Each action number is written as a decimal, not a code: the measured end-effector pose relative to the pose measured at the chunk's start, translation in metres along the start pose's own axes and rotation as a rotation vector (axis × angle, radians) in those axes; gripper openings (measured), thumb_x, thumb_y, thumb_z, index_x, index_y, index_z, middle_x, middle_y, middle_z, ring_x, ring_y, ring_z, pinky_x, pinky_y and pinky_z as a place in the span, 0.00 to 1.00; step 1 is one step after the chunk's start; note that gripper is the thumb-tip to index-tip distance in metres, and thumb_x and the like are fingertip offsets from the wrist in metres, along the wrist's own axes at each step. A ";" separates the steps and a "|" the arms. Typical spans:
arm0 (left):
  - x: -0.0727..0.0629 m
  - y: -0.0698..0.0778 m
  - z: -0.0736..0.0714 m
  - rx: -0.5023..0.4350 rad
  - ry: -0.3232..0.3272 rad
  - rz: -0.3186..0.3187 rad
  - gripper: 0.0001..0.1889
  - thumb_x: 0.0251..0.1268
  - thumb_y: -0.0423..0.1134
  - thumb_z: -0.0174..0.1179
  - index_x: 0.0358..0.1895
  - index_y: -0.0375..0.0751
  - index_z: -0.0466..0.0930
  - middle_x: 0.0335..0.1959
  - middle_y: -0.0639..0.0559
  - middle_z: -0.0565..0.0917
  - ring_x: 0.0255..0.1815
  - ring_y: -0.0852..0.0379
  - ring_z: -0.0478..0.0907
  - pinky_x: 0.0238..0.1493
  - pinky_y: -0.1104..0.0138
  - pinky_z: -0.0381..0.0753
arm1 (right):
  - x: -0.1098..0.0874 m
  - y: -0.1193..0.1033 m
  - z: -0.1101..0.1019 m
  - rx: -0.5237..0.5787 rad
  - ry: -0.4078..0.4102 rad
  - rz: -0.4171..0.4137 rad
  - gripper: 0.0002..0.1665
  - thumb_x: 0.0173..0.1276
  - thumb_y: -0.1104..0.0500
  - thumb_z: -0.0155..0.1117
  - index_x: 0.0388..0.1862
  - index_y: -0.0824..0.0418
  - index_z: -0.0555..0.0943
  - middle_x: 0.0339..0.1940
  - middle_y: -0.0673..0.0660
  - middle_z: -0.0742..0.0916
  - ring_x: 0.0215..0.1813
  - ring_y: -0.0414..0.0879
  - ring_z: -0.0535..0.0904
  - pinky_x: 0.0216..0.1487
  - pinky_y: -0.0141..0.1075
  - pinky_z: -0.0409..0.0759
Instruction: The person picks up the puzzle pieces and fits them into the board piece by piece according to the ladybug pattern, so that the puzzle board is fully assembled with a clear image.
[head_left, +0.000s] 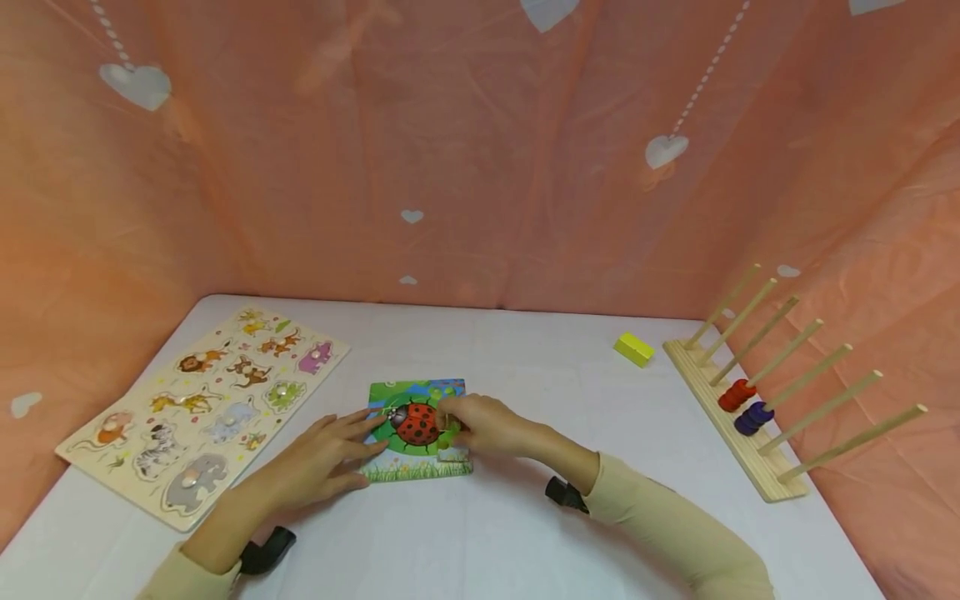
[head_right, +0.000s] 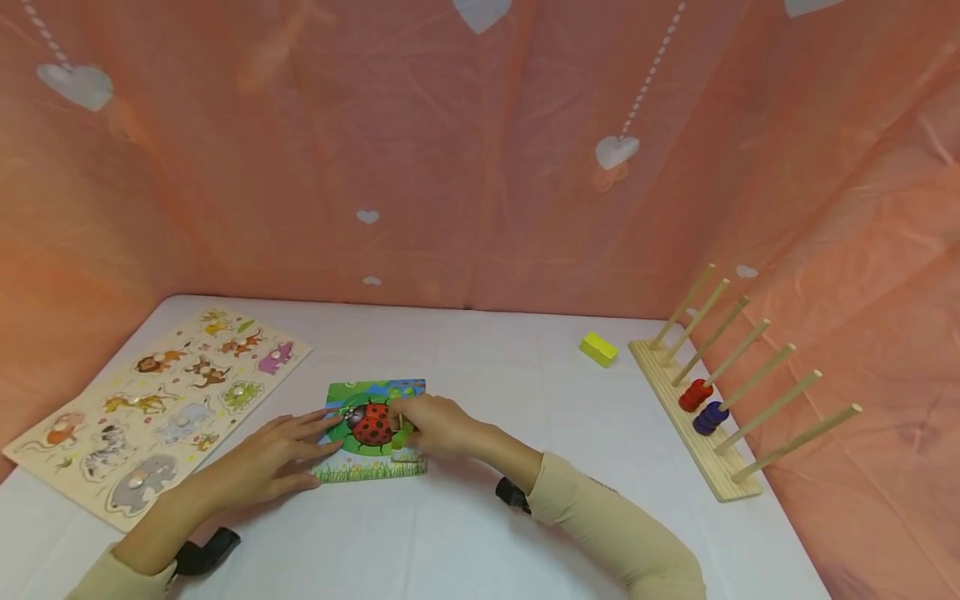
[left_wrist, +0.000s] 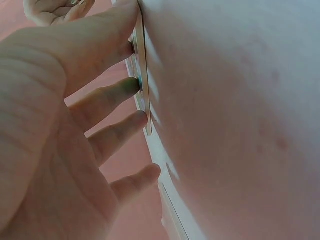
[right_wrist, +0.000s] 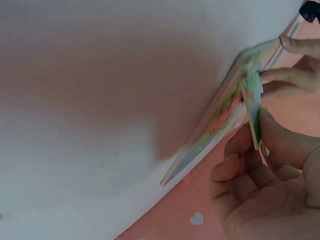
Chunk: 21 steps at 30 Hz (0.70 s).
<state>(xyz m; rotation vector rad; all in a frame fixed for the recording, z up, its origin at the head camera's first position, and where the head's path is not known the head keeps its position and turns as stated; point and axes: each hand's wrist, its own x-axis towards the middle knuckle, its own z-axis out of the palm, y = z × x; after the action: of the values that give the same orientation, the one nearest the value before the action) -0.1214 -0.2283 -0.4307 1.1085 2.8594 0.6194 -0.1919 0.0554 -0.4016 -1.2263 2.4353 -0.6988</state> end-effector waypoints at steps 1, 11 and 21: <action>0.000 0.000 0.000 -0.001 0.000 -0.001 0.25 0.60 0.46 0.70 0.59 0.39 0.82 0.69 0.35 0.71 0.71 0.30 0.63 0.61 0.30 0.63 | 0.000 -0.001 0.002 -0.017 0.005 0.006 0.14 0.62 0.73 0.69 0.41 0.58 0.79 0.32 0.49 0.82 0.34 0.40 0.73 0.34 0.31 0.73; -0.001 0.000 0.002 0.004 0.016 0.001 0.25 0.59 0.46 0.71 0.59 0.39 0.83 0.69 0.35 0.72 0.70 0.30 0.64 0.60 0.31 0.65 | -0.005 -0.008 0.012 -0.182 0.070 -0.032 0.16 0.59 0.71 0.71 0.44 0.58 0.82 0.40 0.49 0.85 0.39 0.40 0.80 0.42 0.32 0.79; 0.000 0.001 0.003 -0.003 -0.004 -0.025 0.26 0.58 0.44 0.71 0.60 0.39 0.82 0.70 0.36 0.71 0.72 0.30 0.62 0.62 0.31 0.63 | -0.016 -0.010 0.016 -0.303 0.161 -0.107 0.16 0.59 0.70 0.73 0.47 0.60 0.87 0.41 0.53 0.78 0.37 0.41 0.78 0.36 0.25 0.77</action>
<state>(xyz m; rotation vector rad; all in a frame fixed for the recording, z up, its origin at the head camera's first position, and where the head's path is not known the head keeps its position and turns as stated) -0.1201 -0.2268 -0.4333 1.0703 2.8636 0.6187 -0.1680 0.0585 -0.4084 -1.4740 2.6996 -0.4847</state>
